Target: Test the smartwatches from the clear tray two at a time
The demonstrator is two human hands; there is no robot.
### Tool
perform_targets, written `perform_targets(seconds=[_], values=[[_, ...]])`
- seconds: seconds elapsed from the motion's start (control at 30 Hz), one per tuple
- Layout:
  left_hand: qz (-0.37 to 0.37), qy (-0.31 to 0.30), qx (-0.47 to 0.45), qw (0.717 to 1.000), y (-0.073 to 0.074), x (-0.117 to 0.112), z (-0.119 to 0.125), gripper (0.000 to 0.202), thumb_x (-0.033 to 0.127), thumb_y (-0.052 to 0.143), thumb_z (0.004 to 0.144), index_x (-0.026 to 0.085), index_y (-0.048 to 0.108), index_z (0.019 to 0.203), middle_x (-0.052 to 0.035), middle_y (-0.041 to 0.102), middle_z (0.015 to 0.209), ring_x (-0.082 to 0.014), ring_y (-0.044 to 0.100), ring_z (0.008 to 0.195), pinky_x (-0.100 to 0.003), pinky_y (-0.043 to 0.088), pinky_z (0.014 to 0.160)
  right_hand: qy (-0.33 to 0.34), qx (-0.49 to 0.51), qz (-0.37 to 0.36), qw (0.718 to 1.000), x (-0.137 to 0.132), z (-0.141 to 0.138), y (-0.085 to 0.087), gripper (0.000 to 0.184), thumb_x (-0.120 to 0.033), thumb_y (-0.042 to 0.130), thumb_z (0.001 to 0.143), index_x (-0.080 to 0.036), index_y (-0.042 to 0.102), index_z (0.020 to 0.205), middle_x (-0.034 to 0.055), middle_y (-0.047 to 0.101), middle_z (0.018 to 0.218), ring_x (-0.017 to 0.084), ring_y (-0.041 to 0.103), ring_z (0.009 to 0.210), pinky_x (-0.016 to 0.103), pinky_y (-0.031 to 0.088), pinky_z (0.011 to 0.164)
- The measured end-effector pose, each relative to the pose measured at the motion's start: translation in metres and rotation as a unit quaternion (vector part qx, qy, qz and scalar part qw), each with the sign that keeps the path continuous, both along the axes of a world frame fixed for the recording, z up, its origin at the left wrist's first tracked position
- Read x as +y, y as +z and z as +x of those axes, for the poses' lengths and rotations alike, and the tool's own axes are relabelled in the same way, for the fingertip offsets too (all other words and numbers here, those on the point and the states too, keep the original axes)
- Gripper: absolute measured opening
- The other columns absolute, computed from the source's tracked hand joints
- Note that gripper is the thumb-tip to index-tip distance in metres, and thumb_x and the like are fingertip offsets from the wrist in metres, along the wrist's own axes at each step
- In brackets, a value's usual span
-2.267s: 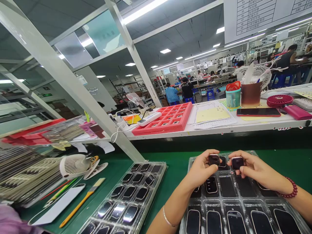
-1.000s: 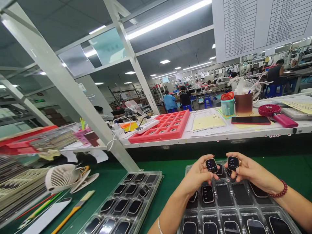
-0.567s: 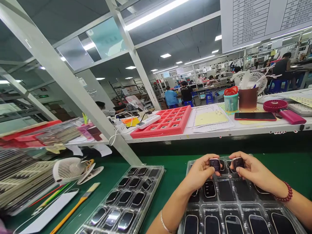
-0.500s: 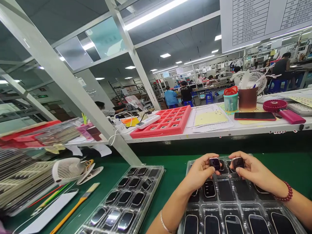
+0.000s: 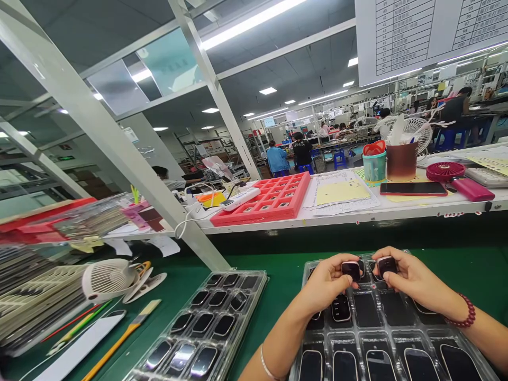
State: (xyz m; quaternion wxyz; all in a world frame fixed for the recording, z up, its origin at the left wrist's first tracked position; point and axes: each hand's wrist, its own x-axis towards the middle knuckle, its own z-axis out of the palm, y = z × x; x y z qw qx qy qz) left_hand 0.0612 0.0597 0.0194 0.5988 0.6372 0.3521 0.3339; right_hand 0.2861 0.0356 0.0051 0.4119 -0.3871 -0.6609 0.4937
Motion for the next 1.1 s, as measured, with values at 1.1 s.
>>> perform_targets(seconds=[1.1], values=[[-0.014, 0.017, -0.016, 1.000, 0.0020, -0.0008, 0.0026, 0.044, 0.005, 0.060, 0.066, 0.017, 0.061, 0.109, -0.0055, 0.069, 0.097, -0.0130, 0.065, 0.072, -0.024, 0.045, 0.065, 0.000, -0.025, 0.025, 0.999, -0.0018, -0.0016, -0.0003, 0.025, -0.018, 0.055, 0.081, -0.022, 0.058, 0.106, 0.0026, 0.064, 0.094, 0.019, 0.061, 0.082, 0.029, 0.052, 0.072]])
